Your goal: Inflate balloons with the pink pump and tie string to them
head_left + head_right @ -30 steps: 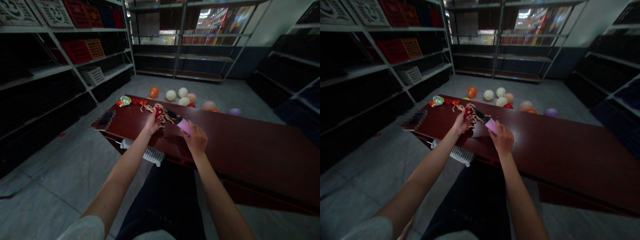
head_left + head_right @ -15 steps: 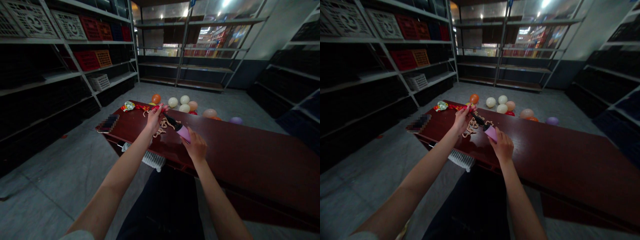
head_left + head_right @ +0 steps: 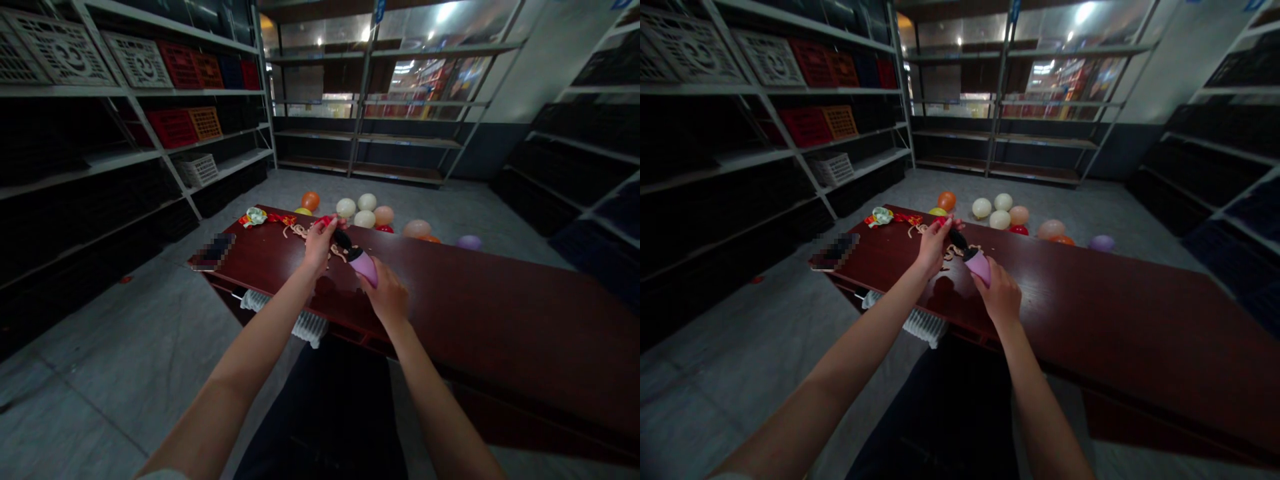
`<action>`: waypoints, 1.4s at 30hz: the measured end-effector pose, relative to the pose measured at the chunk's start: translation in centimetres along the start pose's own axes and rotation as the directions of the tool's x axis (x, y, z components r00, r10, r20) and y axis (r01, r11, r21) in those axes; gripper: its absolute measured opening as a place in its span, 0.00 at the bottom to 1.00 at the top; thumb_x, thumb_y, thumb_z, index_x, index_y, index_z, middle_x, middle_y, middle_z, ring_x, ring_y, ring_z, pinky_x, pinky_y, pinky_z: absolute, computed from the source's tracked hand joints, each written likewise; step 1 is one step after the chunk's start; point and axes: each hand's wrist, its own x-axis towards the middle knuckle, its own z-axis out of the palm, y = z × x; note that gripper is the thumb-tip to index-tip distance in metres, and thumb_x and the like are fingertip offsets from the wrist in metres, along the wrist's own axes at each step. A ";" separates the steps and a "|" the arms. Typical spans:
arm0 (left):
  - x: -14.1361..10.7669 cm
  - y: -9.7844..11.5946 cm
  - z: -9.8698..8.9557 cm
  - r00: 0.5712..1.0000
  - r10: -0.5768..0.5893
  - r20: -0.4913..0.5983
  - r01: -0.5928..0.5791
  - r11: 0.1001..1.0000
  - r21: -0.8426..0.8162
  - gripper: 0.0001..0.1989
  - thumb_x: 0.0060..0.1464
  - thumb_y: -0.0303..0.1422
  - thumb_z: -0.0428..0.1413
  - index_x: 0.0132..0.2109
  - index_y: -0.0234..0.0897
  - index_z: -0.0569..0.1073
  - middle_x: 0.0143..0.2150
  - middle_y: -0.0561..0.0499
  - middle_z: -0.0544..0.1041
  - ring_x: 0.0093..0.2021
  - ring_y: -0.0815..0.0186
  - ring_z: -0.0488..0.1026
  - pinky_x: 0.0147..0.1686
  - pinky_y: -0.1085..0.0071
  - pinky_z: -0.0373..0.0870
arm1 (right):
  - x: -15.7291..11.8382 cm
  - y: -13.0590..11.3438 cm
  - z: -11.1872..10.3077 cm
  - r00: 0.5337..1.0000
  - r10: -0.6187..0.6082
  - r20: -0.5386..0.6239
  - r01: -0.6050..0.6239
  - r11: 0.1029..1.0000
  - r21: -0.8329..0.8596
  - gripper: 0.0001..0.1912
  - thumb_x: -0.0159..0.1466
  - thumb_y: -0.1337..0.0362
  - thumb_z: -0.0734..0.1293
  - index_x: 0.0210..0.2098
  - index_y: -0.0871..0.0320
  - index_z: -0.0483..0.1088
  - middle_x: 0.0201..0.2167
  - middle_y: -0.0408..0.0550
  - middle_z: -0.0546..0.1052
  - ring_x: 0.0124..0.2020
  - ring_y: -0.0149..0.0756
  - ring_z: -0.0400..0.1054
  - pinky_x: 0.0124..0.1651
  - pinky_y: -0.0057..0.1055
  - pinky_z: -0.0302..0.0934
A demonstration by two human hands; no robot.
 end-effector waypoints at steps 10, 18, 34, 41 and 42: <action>1.0 0.9 -0.3 0.967 -0.255 0.024 0.245 0.946 0.212 0.06 0.58 0.30 0.62 0.41 0.33 0.82 0.39 0.44 0.83 0.36 0.66 0.78 0.37 0.73 0.70 | 1.5 -2.0 -2.0 0.898 0.202 0.390 -0.319 0.910 0.265 0.24 0.69 0.48 0.62 0.59 0.51 0.71 0.47 0.50 0.82 0.46 0.46 0.76 0.43 0.33 0.62; 0.4 2.1 -2.4 0.821 -0.552 0.145 0.565 0.821 -0.074 0.12 0.60 0.25 0.53 0.47 0.30 0.79 0.31 0.45 0.79 0.33 0.63 0.77 0.35 0.68 0.71 | 0.7 -2.9 -4.7 0.857 0.177 0.485 -0.244 0.967 0.077 0.24 0.70 0.45 0.60 0.58 0.51 0.71 0.46 0.52 0.82 0.45 0.47 0.77 0.37 0.32 0.56; 0.0 1.0 -2.9 0.819 -0.565 0.100 0.572 0.791 -0.218 0.03 0.61 0.27 0.58 0.40 0.34 0.76 0.20 0.59 0.63 0.18 0.75 0.61 0.26 0.74 0.66 | -0.5 -5.2 -3.9 0.947 -0.017 0.322 0.101 0.964 -0.245 0.27 0.72 0.48 0.60 0.63 0.58 0.64 0.50 0.57 0.78 0.45 0.45 0.73 0.38 0.32 0.58; 0.3 0.9 -2.2 0.886 -0.436 -0.157 0.378 0.876 -0.299 0.14 0.66 0.33 0.53 0.31 0.34 0.71 0.15 0.62 0.49 0.14 0.75 0.48 0.16 0.77 0.49 | -0.7 -4.4 0.0 0.964 -0.105 0.243 0.178 0.935 -0.305 0.31 0.71 0.49 0.62 0.67 0.59 0.60 0.47 0.58 0.77 0.43 0.46 0.70 0.38 0.35 0.57; 0.5 0.7 -2.3 0.888 -0.413 -0.200 0.347 0.890 -0.296 0.14 0.66 0.31 0.51 0.31 0.34 0.70 0.15 0.61 0.50 0.14 0.76 0.47 0.16 0.77 0.48 | -0.6 -4.2 0.2 0.962 -0.115 0.249 0.192 0.930 -0.314 0.31 0.70 0.52 0.63 0.68 0.58 0.59 0.47 0.58 0.77 0.43 0.46 0.70 0.38 0.35 0.57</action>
